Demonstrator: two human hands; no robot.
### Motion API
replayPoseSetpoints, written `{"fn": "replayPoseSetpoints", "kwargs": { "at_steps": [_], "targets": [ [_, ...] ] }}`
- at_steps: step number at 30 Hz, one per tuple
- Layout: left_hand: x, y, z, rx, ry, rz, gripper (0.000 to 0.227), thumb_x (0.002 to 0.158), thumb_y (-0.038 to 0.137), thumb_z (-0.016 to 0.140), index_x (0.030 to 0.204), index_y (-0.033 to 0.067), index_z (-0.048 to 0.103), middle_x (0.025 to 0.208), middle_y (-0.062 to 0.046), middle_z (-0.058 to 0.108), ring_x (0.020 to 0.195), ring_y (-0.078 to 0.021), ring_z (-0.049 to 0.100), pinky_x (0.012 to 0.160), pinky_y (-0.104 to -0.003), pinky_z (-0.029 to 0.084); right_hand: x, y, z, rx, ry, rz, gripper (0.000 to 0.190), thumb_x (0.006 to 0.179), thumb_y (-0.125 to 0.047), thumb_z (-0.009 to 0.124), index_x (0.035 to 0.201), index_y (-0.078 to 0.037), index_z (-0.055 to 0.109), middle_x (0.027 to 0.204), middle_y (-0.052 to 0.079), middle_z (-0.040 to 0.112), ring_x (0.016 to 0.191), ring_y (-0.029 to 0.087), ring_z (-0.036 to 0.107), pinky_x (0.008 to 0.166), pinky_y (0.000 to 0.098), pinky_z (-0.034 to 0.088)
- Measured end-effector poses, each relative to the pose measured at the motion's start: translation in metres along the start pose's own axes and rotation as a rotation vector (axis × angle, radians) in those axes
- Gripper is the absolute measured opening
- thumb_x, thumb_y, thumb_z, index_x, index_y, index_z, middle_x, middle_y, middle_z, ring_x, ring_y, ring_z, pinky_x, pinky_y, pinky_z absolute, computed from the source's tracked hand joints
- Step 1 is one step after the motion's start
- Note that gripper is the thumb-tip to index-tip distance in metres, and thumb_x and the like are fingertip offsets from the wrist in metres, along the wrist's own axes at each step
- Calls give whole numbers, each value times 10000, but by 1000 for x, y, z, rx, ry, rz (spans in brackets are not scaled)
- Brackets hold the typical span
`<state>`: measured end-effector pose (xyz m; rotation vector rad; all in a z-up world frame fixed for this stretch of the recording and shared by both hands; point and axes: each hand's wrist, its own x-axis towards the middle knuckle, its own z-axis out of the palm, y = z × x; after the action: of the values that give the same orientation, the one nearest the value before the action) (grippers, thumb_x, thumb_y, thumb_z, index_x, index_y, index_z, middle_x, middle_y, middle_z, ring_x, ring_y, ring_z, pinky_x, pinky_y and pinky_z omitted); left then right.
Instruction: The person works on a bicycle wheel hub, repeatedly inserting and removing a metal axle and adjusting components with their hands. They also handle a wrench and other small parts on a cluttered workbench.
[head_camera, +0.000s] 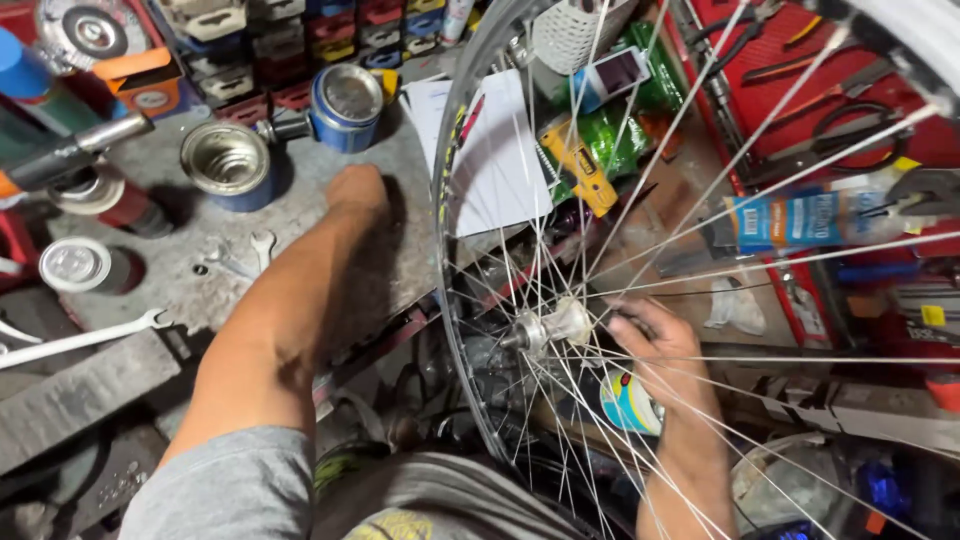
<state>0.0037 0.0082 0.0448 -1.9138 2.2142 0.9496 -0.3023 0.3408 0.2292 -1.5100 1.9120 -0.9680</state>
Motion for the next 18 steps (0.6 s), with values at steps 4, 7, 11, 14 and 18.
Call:
{"fn": "replayPoseSetpoints", "kwargs": {
  "at_steps": [4,7,11,14,18],
  "targets": [
    [-9,7,-14,-49,-14,-37,336,964,59,548,1190,-68,762,1164,-294,751,1153,-459,703,930,-557,589,5,-15,-1,23,-42,-29,180,947,-146,765,1082,-34,808,985,152,755,899,218,695,840,446,573],
    [-5,9,-16,-67,-32,-59,344,964,63,550,1205,-71,757,1181,-294,746,1165,-460,696,938,-559,583,8,-23,-1,25,-57,-31,180,948,-146,763,1079,-29,802,971,147,744,884,209,680,825,445,572],
    [-31,27,-40,-45,-92,-102,378,986,72,507,1257,-64,731,1279,-258,726,1243,-442,664,1010,-564,545,9,-28,-2,14,-73,-35,180,952,-136,757,1086,-24,798,939,135,727,872,189,660,802,431,573],
    [-26,27,-35,-62,-74,-81,370,972,82,531,1246,-60,736,1253,-262,734,1227,-447,673,1000,-571,551,13,-29,-2,26,-81,-39,195,954,-151,763,1094,-20,804,938,136,734,862,181,653,798,402,572],
    [-30,24,-26,-71,-77,-53,373,994,79,521,1274,-63,723,1288,-251,729,1254,-435,661,1017,-550,551,15,-27,-2,-15,-78,-37,226,942,-181,776,1105,-27,808,942,141,740,848,189,659,783,409,573]
  ]
}}
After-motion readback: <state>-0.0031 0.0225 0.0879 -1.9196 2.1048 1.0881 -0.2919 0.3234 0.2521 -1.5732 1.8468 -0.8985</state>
